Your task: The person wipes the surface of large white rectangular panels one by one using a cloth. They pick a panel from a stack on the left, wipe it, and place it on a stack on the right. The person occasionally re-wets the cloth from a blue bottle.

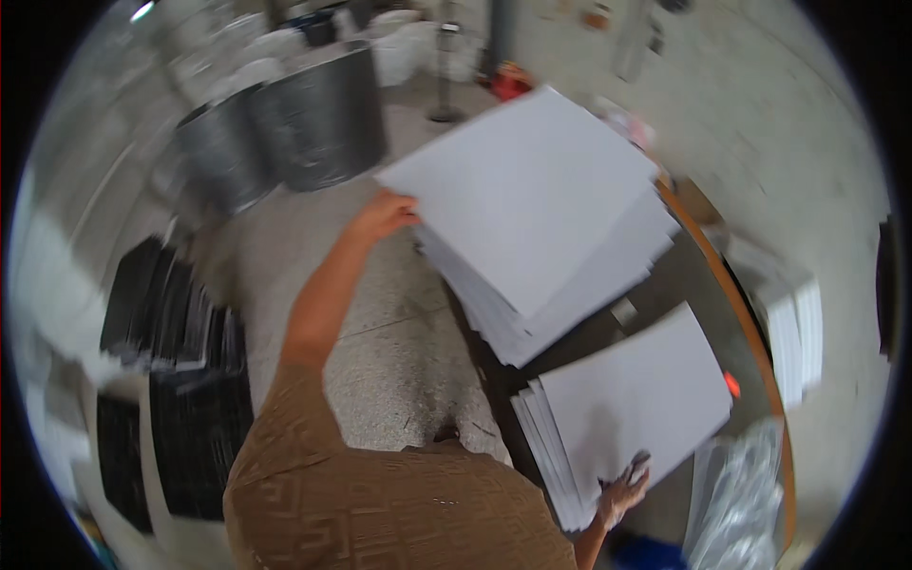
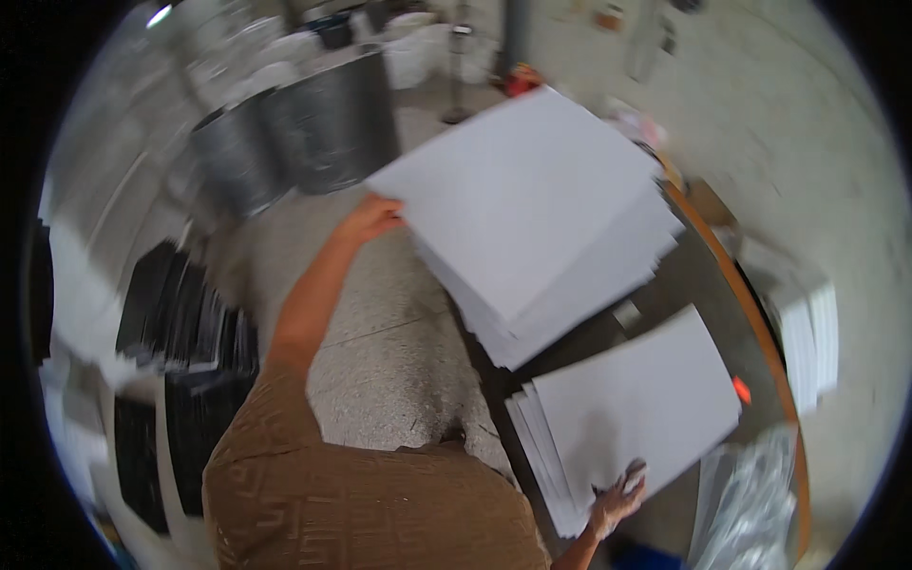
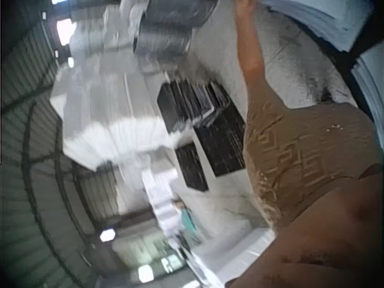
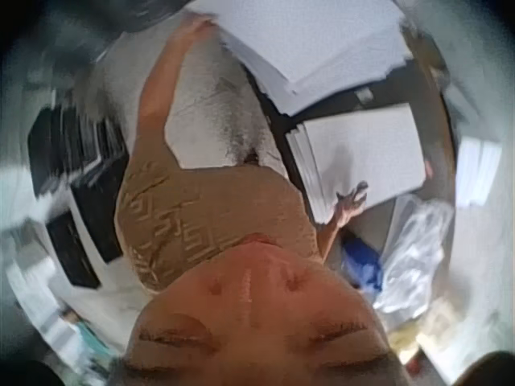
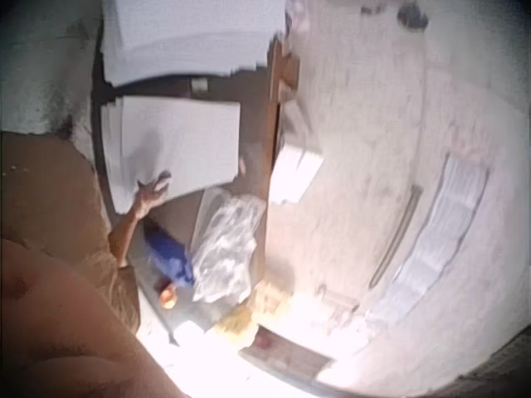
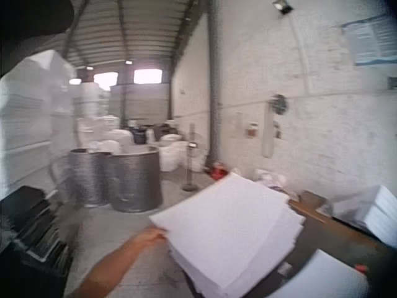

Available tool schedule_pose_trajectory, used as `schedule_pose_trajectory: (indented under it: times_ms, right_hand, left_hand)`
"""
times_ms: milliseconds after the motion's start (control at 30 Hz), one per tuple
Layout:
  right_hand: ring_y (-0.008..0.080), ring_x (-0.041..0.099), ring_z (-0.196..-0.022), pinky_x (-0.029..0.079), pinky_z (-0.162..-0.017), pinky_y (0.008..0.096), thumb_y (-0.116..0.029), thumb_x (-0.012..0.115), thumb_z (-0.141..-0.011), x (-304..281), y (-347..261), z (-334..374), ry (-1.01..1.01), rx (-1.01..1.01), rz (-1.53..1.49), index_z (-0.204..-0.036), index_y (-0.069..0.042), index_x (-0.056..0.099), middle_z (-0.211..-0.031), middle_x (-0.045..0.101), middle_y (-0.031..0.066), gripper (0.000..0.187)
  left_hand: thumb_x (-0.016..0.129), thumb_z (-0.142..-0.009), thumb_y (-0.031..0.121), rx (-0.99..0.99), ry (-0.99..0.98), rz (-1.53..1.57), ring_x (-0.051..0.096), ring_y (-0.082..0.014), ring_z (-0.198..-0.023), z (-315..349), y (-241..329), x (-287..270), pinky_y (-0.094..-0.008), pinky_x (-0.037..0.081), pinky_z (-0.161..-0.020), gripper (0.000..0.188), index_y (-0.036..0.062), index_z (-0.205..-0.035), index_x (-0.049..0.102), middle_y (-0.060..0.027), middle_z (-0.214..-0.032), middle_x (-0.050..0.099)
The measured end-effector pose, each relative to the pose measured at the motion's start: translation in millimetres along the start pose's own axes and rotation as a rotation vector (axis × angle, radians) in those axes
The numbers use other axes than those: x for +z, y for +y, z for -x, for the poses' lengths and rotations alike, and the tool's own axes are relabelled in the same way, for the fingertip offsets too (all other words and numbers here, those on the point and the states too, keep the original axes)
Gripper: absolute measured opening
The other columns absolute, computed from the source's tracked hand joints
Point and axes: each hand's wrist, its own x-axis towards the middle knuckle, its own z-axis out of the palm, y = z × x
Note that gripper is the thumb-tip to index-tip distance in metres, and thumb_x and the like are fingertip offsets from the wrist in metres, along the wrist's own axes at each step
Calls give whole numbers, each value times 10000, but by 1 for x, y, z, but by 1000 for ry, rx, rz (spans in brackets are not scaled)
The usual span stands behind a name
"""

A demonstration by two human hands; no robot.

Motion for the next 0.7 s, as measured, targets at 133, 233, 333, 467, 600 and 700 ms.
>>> schedule_pose_trajectory:
  times_ms: [133, 233, 333, 467, 600, 700]
  right_hand:
    - [326, 288, -1437, 329, -1110, 535, -306, 630, -919, 11, 73, -51, -230, 184, -764, -1504, -32, 243, -1583, 267, 121, 753]
    - [328, 245, -1451, 289, -1110, 576, -411, 553, -924, 34, 16, -37, -341, -11, -175, -1518, -69, 212, -1593, 245, 121, 765]
    - [329, 201, -1466, 249, -1110, 618, -517, 477, -930, 43, 3, -44, -472, -151, 57, -1531, -105, 182, -1604, 223, 120, 786]
    - [331, 144, -1485, 195, -1110, 673, -657, 374, -936, 53, 27, -81, -690, -518, 369, -1548, -153, 141, -1618, 194, 119, 826]
    - [332, 164, -1474, 321, -1044, 677, -563, 449, -951, 93, -10, -76, -776, 74, -295, -1520, -73, 194, -1616, 198, 117, 792]
    - [342, 261, -1428, 368, -1038, 619, -498, 494, -956, 116, -55, -70, -709, 303, -414, -1474, -28, 298, -1565, 305, 137, 727]
  left_hand:
    - [680, -780, -68, -92, 106, 72, 678, -345, -977, -17, -6, 7, -454, 618, -799, 401, -130, -1156, 556, -208, -1073, 658]
    - [740, -725, 10, -153, 329, -128, 705, -304, -793, -39, -33, 6, -415, 606, -643, 245, -110, -900, 618, -190, -862, 675]
    - [726, -692, 54, -144, 574, -507, 696, -284, -621, -39, -25, 43, -415, 579, -597, 118, -23, -761, 671, -161, -713, 692]
    - [678, -773, 115, -230, 677, -578, 645, -392, -998, -45, -23, 74, -429, 545, -860, 462, -98, -1162, 549, -290, -1140, 597]
    - [688, -830, 176, -297, 761, -495, 532, -415, -1210, -63, -36, 76, -432, 479, -993, 843, -82, -1448, 177, -312, -1370, 434]
    - [604, -900, 149, -334, 733, -421, 479, -402, -1269, -83, -41, 73, -459, 458, -1011, 749, -58, -1467, 160, -309, -1366, 432]
